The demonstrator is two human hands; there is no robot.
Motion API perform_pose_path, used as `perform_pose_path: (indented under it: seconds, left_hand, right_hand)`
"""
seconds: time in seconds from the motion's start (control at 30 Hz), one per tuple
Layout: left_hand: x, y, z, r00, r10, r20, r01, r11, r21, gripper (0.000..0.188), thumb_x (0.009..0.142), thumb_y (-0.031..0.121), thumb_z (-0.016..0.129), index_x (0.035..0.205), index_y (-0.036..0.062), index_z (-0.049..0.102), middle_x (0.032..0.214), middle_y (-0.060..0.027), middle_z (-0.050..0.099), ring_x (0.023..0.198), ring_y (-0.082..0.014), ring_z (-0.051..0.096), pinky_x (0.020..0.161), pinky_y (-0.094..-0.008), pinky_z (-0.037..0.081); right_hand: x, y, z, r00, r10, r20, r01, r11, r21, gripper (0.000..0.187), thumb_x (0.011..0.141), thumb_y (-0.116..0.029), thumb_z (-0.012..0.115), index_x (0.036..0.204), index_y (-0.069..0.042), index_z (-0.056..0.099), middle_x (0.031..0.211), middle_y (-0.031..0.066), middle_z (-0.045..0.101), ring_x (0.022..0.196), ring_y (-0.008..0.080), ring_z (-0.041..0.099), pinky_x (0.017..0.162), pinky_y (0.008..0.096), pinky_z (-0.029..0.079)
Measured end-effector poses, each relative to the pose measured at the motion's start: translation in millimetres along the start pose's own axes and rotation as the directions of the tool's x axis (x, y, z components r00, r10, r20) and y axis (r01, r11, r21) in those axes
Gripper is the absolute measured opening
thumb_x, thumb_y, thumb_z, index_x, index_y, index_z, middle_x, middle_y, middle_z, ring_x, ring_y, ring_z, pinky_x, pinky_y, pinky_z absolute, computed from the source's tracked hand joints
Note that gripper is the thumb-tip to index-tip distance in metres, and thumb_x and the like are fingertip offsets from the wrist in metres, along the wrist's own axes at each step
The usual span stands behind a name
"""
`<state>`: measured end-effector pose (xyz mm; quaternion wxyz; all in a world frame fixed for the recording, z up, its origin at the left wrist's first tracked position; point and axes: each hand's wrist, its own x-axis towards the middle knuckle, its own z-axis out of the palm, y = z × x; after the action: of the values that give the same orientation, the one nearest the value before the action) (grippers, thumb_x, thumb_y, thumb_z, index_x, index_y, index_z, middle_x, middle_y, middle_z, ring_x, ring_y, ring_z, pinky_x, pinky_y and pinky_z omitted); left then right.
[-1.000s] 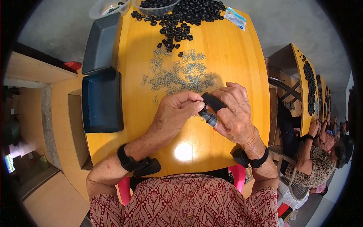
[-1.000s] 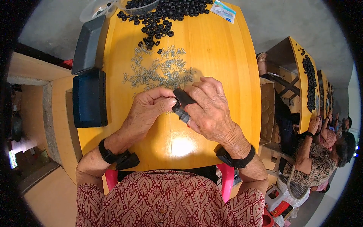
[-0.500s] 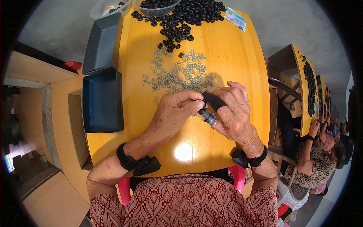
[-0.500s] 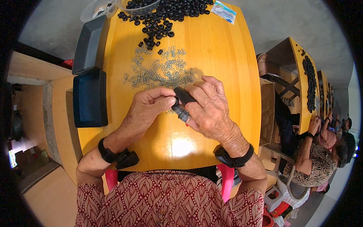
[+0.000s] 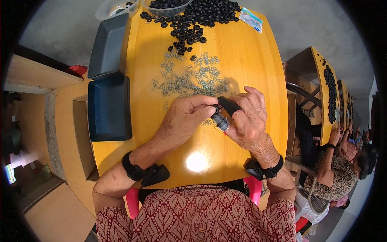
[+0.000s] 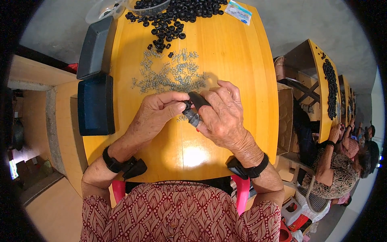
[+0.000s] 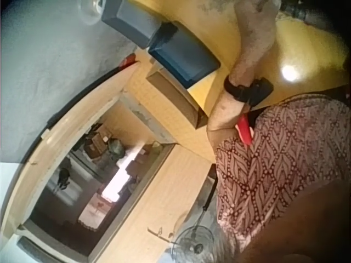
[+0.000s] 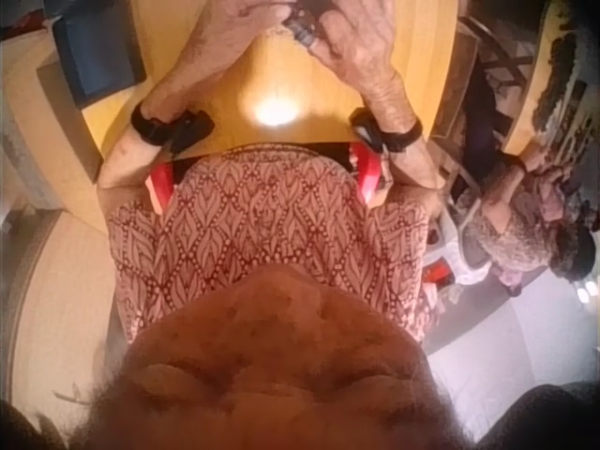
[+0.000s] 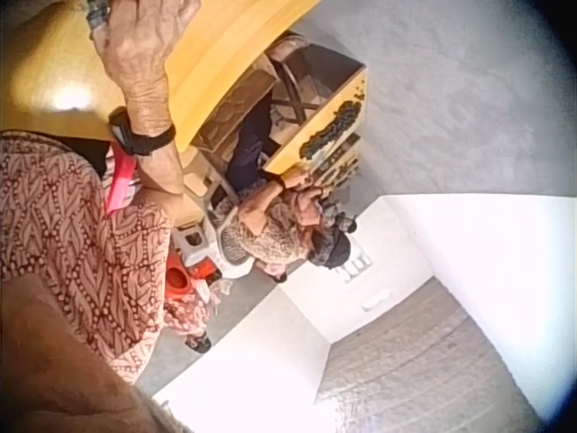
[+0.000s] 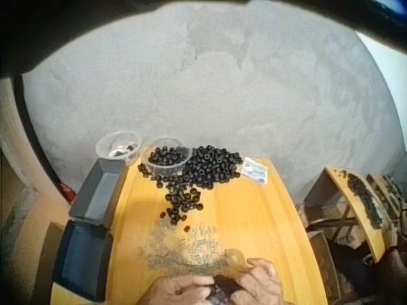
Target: The person assembles small black plastic parts with silver pins by hand, wearing a finger cot.
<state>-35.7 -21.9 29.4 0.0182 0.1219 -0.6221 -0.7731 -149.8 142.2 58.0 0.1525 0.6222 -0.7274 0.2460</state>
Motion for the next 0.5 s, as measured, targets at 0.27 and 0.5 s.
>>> perform_pose_path:
  seconds: [0.27, 0.5]
  left_hand:
    - [-5, -6, 11, 0.996, -0.049, -0.069, 0.031, 0.970, -0.240, 0.021, 0.093, 0.006, 0.059, 0.112, -0.0014, 0.061, 0.100, -0.0032, 0.065, 0.093, -0.0082, 0.057, 0.086, -0.0218, 0.045]
    - [-3, -6, 8, 0.999, -0.039, -0.023, 0.033, 0.972, -0.231, 0.023, 0.094, 0.011, 0.059, 0.114, -0.0006, 0.061, 0.098, -0.0020, 0.065, 0.093, -0.0083, 0.056, 0.085, -0.0228, 0.045]
  right_hand:
    - [-1, -8, 2, 0.999, 0.049, 0.008, -0.049, 0.999, -0.012, 0.026, 0.064, -0.013, 0.078, 0.077, 0.000, 0.060, 0.089, 0.0140, 0.062, 0.081, 0.0283, 0.060, 0.093, 0.0522, 0.043]
    - [-2, -6, 6, 0.996, 0.054, -0.070, -0.053, 0.998, 0.015, 0.021, 0.061, -0.009, 0.076, 0.070, -0.003, 0.058, 0.082, 0.0104, 0.058, 0.078, 0.0275, 0.057, 0.090, 0.0518, 0.044]
